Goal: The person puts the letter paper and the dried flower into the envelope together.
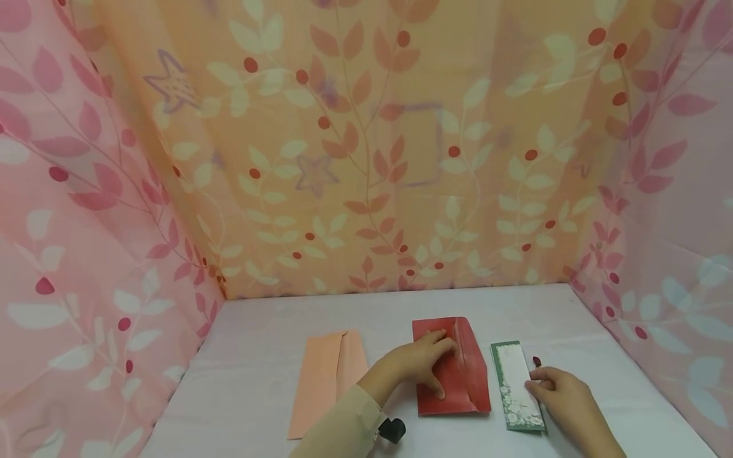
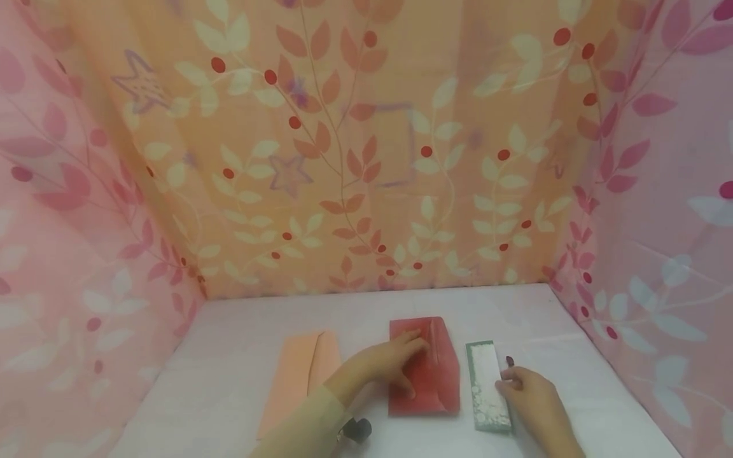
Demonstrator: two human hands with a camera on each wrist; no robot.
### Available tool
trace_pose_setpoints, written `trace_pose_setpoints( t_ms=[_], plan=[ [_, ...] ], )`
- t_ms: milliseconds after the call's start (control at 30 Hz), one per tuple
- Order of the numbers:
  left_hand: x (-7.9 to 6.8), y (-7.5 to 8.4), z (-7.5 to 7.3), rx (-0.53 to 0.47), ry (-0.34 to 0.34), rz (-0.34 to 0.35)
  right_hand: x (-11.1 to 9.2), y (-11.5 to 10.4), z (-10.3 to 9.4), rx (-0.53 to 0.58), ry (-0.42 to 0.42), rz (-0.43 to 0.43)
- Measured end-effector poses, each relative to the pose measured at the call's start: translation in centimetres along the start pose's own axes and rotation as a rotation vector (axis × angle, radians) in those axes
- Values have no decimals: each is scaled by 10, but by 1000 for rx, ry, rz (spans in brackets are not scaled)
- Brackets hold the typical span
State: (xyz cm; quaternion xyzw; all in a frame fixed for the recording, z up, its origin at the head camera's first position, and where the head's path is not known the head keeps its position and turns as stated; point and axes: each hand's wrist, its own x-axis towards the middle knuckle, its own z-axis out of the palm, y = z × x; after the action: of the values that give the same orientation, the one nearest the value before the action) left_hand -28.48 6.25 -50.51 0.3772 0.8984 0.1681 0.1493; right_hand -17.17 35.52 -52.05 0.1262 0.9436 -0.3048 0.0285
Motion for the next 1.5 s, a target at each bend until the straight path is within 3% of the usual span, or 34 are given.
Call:
trace_pose_setpoints(
  t_ms=[367,633,1200,1500],
  plan=[
    [-3,4,-2,-10,-13,-16,0,6,-1,31,38,-4],
    [-4,5,-2,-25,-16,-19,-1,8,0,76,126,-9],
    [-3,0,3,0,0,2,-1,3,2,286,161,64],
    [-3,2,-1,-27,-2,0,2,-4,8,343,160,12]
  ],
)
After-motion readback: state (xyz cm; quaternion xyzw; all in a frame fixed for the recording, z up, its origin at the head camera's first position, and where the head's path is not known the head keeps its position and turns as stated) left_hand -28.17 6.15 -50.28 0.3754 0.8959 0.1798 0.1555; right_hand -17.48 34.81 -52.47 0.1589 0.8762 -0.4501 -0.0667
